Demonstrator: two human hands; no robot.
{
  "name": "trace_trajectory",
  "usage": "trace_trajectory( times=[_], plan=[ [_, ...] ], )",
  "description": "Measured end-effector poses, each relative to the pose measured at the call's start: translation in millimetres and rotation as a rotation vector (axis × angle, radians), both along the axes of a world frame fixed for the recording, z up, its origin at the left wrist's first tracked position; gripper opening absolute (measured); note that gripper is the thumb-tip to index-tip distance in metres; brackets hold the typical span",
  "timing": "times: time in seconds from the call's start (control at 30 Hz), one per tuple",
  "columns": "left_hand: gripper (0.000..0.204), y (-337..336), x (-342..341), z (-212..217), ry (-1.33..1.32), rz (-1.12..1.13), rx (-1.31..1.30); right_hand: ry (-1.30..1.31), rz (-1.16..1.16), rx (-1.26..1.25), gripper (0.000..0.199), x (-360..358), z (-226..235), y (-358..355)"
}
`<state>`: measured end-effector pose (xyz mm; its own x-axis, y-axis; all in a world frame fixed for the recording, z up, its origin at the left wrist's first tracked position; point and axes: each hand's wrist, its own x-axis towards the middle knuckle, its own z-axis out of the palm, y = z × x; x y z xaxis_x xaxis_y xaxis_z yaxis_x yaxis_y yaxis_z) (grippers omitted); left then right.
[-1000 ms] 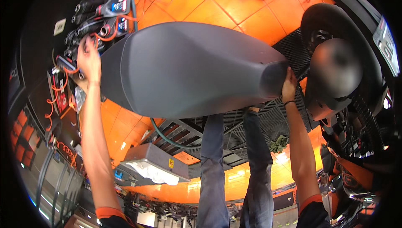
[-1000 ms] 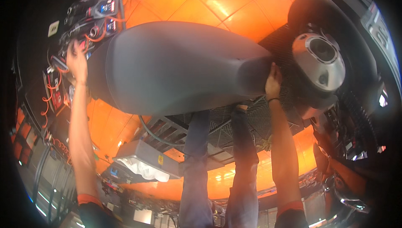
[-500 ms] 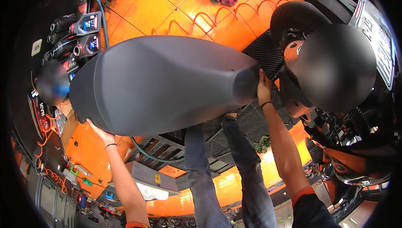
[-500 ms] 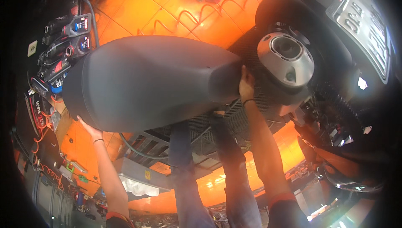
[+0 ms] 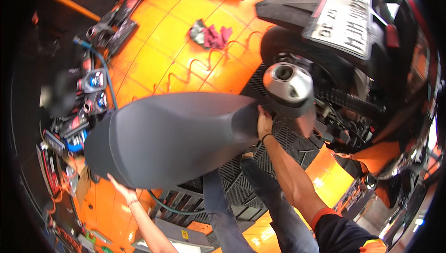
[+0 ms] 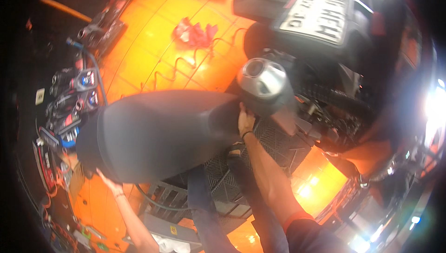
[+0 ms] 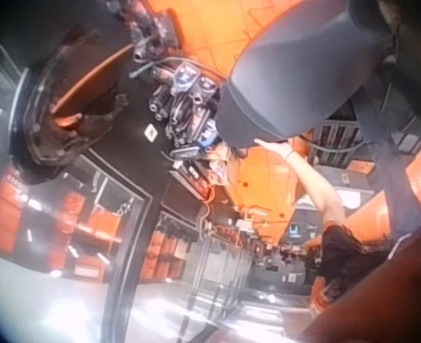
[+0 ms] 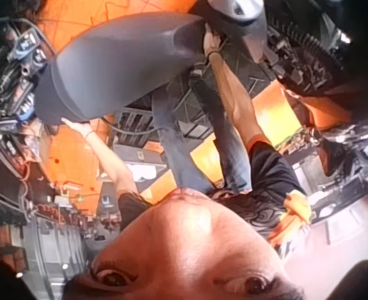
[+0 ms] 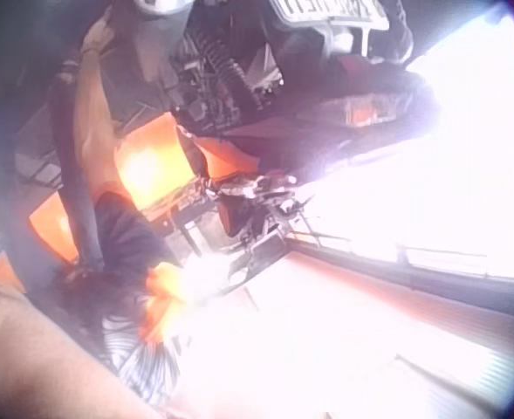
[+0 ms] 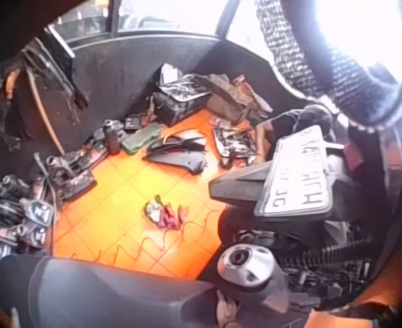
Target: The person works on the under-seat compartment of a scooter, using a screwdriver to tighten screws and a cloth to wipe the interior. They then place the seat back onto the scooter and secure it by tightening screws around the edges.
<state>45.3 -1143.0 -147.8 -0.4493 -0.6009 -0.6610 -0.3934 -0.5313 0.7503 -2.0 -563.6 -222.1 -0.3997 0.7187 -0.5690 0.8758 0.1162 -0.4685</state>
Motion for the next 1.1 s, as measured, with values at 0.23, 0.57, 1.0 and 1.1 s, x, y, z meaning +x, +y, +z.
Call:
trace_trajectory(
  times=[0.23,0.57,1.0,1.1],
  plan=[
    [0.076,13,79,133,-0.178,0.14,-0.298,0.052,-0.122,-0.146,0.056,81,106,-17],
    [0.062,81,1,389,0.014,-0.043,-0.441,0.095,-0.215,0.014,0.046,169,394,-36],
    [0.066,234,-156,641,0.559,-0.572,-0.31,0.42,-0.475,0.197,0.048,201,744,42],
    [0.067,287,-163,673,0.635,-0.682,-0.26,0.525,-0.612,0.083,0.045,214,780,75]
  ],
)
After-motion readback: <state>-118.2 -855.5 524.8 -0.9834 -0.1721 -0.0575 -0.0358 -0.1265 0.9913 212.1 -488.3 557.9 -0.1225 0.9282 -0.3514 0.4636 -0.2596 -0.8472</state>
